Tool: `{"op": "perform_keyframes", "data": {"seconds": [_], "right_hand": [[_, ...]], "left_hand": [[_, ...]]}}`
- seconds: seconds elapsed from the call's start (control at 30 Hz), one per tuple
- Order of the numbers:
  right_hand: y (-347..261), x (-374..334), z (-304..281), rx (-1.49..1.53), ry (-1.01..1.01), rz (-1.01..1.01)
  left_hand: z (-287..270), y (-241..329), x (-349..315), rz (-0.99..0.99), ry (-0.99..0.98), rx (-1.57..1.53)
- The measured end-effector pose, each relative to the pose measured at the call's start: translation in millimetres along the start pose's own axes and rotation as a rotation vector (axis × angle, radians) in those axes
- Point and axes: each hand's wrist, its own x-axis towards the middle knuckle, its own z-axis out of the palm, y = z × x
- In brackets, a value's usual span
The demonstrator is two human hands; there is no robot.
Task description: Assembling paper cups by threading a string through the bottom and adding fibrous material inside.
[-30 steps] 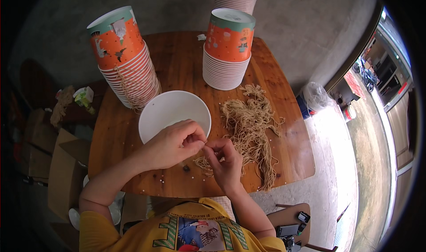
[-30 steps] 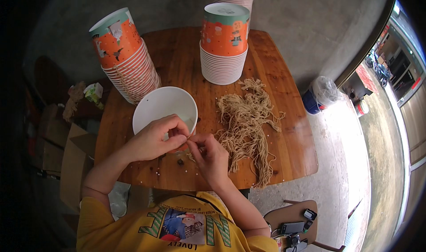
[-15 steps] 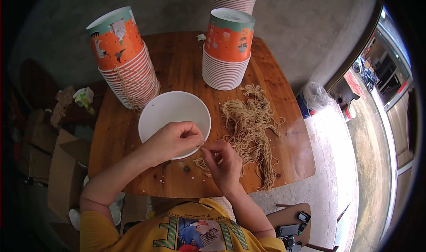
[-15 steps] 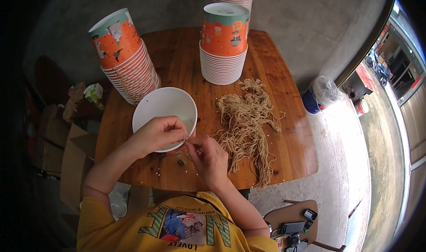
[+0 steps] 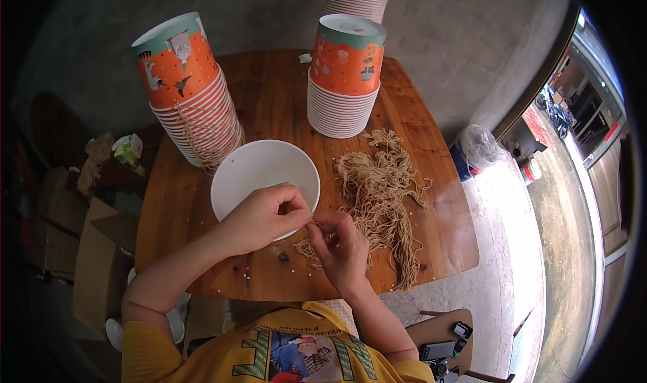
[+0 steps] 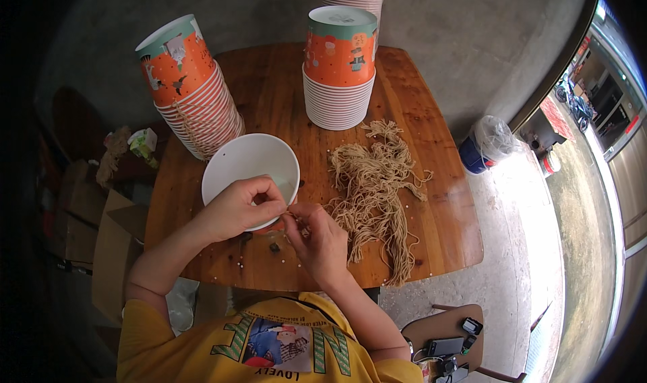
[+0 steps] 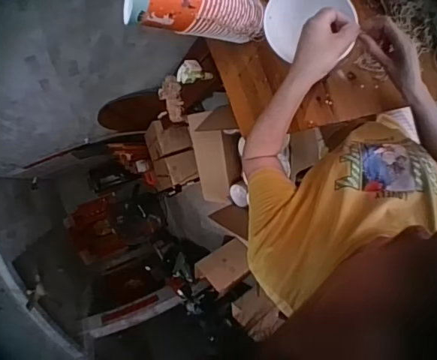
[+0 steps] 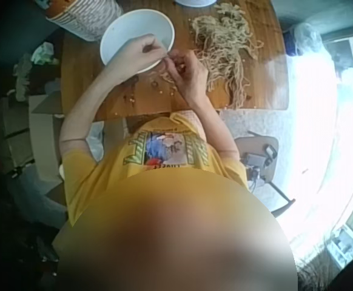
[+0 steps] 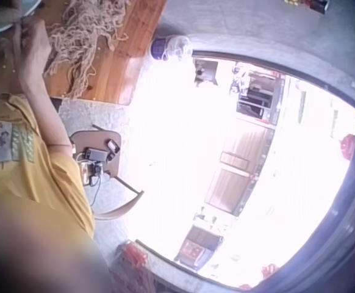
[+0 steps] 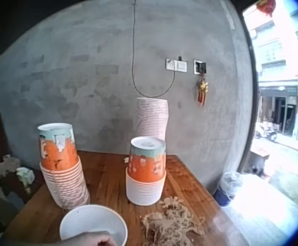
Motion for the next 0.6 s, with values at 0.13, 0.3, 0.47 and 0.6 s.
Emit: {"op": "perform_keyframes", "data": {"seconds": [0.13,0.3,0.47,0.6], "right_hand": [[0.3,2.3,-3.3,-0.062,-0.029,-0.03],[3.8,1.8,-4.1,-0.037,-0.029,-0.004],[5.7,-0.1,-4.2,0.031,-0.047,0.106],[5.8,-0.4,-3.6,0.097,-0.067,0.182]], "left_hand": [[1.8,0.6,0.7,0.017,0.004,0.054],[2.9,2.1,1.6,0.028,0.017,0.11],[-3.8,-6.5,0.0,0.084,-0.042,0.087],[-4.4,-0.3,-3.0,0.009,-0.115,0.017]]}}
